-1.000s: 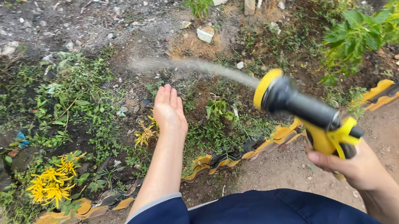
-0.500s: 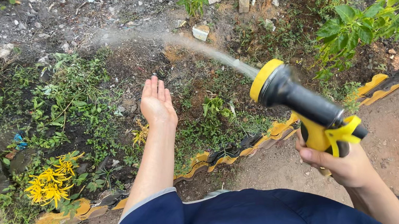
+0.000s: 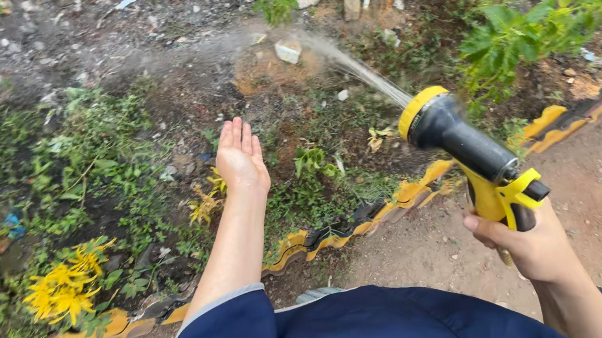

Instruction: The person waters plants in a garden using a spray nozzle attached to a hose while occasionally touching the plants and soil by hand.

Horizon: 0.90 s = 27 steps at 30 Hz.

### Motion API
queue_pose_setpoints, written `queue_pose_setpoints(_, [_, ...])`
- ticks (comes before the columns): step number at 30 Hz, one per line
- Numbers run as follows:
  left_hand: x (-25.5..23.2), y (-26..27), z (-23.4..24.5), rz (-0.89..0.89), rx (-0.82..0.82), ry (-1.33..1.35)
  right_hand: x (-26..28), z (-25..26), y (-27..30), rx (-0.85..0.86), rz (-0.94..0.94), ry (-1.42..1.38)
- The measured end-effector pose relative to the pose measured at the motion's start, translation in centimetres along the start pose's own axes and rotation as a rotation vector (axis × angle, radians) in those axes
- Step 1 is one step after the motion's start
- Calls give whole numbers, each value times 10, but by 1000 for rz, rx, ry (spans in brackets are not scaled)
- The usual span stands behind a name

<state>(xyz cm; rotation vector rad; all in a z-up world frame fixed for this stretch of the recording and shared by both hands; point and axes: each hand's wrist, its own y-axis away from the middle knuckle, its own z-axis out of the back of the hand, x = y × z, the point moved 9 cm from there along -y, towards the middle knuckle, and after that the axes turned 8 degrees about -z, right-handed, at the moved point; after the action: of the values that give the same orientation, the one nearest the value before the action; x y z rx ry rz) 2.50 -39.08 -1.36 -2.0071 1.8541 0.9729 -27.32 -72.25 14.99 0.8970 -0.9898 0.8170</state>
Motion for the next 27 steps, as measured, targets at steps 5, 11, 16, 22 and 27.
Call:
queue_pose_setpoints(5, [51, 10, -1, 82, 39, -56, -9, 0, 19, 177, 93, 307])
queue_pose_setpoints(11, [110, 34, 8, 205, 0, -130, -45, 21, 22, 139, -24, 308])
queue_pose_setpoints(16, [140, 49, 9, 261, -23, -199, -75, 49, 32, -54, -288, 190])
queue_pose_setpoints(22, [181, 55, 2, 339, -13, -198, -76, 52, 34, 129, -130, 158])
queue_pose_setpoints(27, [219, 49, -6, 347, -51, -186, -95, 73, 16, 50, -152, -84])
